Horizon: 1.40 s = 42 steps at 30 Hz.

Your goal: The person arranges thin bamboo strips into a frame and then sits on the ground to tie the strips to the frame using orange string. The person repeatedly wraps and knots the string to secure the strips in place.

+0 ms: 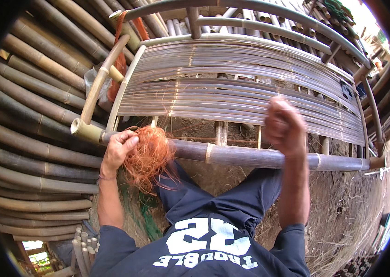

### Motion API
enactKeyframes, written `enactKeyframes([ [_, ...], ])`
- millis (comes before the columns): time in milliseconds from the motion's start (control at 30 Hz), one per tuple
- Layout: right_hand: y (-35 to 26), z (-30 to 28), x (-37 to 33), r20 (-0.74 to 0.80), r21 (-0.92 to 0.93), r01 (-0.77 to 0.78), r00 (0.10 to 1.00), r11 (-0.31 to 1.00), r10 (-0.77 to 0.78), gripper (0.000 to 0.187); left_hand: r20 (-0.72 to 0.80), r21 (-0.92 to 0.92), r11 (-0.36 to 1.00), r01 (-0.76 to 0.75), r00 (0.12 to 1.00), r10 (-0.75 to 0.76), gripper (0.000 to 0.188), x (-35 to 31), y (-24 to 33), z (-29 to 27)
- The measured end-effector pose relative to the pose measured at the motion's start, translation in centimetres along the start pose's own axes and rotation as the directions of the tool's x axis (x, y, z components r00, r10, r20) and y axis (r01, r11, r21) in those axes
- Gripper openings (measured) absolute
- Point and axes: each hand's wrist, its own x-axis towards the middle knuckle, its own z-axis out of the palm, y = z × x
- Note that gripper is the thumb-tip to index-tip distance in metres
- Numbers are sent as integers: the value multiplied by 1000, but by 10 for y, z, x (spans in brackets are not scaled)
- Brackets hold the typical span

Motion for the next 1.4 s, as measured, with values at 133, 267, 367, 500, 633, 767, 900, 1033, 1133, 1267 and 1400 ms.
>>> enactKeyframes([
  [133, -75, -66, -70, -246, -209, 261, 919, 942, -309, 21, -46, -74, 996, 47, 998, -50, 12, -2, -34, -49],
  [267, -129, -111, -143, -564, -790, -364, 747, 493, -352, 18, -213, 73, 995, 67, 976, -50, 17, -9, -56, -86],
  [367, -154, -173, -207, -397, -879, -474, 793, -58, -462, 22, -160, 120, 987, 110, 983, -90, 20, 5, -56, -94],
  [500, -169, -209, -251, -374, -820, -544, 746, -180, -550, 23, -45, 217, 974, 69, 997, -60, 17, 26, -50, -79],
  [633, -166, -242, -282, -519, -789, -612, 717, -62, -465, 24, -101, 414, 908, -69, 987, 121, 14, 63, -57, -43],
  [767, -128, -218, -267, -800, -582, -788, 510, 203, -316, 27, -144, 841, 537, -59, 934, 328, 57, 68, -55, -4],
  [900, -67, -134, -192, -744, -103, -835, 426, -541, -515, 48, -15, 807, 562, -183, 944, 329, 60, 54, -27, 42],
  [1033, 20, -54, -111, -194, -846, -394, 854, -358, -482, 43, -70, 849, 527, 43, 997, 31, 67, 71, -52, 62],
  [1133, 103, -4, -46, 6, -978, -47, 967, -202, -254, 43, -54, 917, 380, 122, 981, -184, 70, 87, -63, 72],
  [1267, 175, -22, 10, -52, -975, -78, 990, -206, -131, 30, 36, 739, 674, 22, 997, -71, 43, 79, -85, 51],
  [1400, 186, -51, 8, -76, -979, -98, 989, -181, -128, 11, -51, 636, 767, -86, 987, 153, 19, 42, -70, 25],
])
